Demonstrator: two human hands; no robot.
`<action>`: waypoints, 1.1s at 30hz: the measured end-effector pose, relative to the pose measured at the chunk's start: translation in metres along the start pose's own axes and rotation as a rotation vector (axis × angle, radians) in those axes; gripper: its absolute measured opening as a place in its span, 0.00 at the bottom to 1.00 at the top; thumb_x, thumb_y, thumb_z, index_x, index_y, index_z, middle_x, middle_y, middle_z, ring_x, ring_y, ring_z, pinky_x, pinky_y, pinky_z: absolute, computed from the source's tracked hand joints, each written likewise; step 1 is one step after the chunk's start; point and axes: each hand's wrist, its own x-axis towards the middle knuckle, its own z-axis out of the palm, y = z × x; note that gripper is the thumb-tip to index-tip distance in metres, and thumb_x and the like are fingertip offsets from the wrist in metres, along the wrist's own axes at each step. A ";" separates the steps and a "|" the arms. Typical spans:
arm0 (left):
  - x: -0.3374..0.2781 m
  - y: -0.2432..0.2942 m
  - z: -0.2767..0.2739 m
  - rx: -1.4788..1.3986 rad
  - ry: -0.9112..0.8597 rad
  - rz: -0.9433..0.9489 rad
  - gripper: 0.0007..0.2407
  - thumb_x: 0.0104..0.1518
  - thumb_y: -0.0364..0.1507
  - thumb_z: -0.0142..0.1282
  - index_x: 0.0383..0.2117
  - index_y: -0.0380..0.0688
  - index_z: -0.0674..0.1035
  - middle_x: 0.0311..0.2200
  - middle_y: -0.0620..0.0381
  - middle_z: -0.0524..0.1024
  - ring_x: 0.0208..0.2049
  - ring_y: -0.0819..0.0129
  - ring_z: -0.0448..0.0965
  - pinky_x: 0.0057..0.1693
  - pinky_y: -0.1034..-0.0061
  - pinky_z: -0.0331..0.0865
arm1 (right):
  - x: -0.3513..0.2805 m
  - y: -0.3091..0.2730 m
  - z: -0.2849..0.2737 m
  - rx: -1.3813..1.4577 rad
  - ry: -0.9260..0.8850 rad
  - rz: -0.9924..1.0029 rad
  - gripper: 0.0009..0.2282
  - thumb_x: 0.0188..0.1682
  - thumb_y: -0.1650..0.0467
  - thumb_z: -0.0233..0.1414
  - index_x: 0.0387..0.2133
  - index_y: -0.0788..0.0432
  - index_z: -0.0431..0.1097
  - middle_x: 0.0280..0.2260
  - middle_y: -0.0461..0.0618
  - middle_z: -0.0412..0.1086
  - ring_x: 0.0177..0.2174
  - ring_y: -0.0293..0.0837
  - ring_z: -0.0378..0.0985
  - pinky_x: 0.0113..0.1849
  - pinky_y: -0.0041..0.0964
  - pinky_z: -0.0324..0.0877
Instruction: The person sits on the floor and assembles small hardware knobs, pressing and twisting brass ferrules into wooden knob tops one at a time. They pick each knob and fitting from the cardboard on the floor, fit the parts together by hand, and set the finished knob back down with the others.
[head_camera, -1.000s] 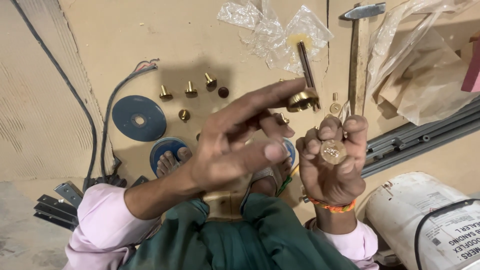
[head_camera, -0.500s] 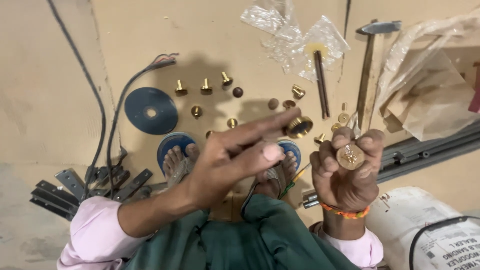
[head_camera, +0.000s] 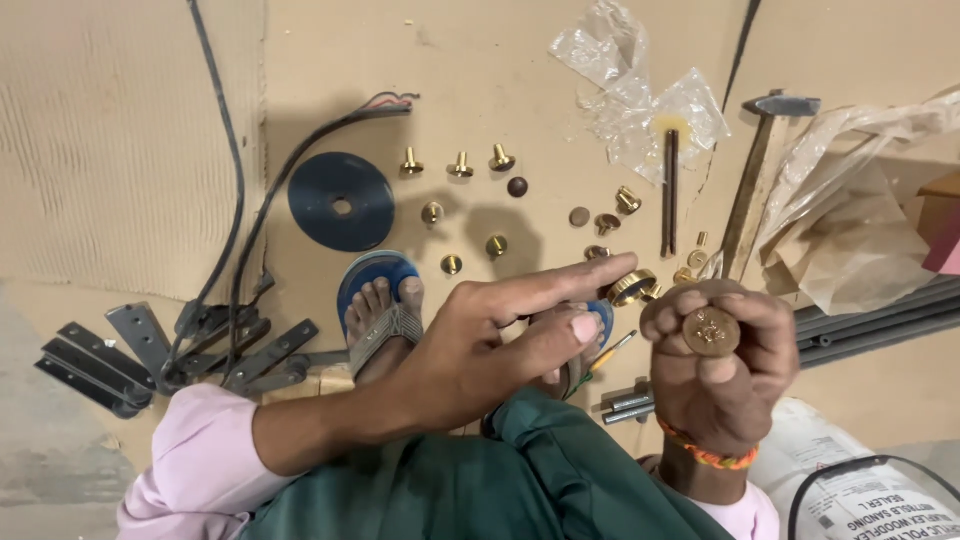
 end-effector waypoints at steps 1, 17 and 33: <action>-0.003 0.004 -0.001 -0.005 0.005 0.004 0.25 0.66 0.38 0.50 0.67 0.40 0.68 0.56 0.58 0.76 0.35 0.82 0.73 0.40 0.87 0.72 | 0.003 0.000 0.010 -0.002 -0.007 0.005 0.14 0.57 0.73 0.59 0.54 0.64 0.68 0.47 0.61 0.73 0.40 0.46 0.75 0.43 0.40 0.72; -0.015 -0.013 -0.017 0.079 0.174 0.085 0.14 0.66 0.29 0.55 0.57 0.43 0.79 0.37 0.59 0.85 0.23 0.83 0.77 0.31 0.85 0.75 | 0.013 -0.002 0.076 -1.173 -0.088 -0.335 0.17 0.51 0.79 0.65 0.52 0.67 0.69 0.45 0.62 0.74 0.45 0.49 0.82 0.42 0.33 0.79; -0.015 -0.015 -0.013 0.321 0.231 0.185 0.13 0.65 0.27 0.55 0.55 0.48 0.81 0.35 0.53 0.86 0.22 0.81 0.80 0.30 0.82 0.76 | 0.023 -0.020 0.095 -1.445 -0.213 -0.370 0.17 0.47 0.81 0.68 0.48 0.69 0.74 0.43 0.60 0.76 0.39 0.49 0.82 0.42 0.35 0.76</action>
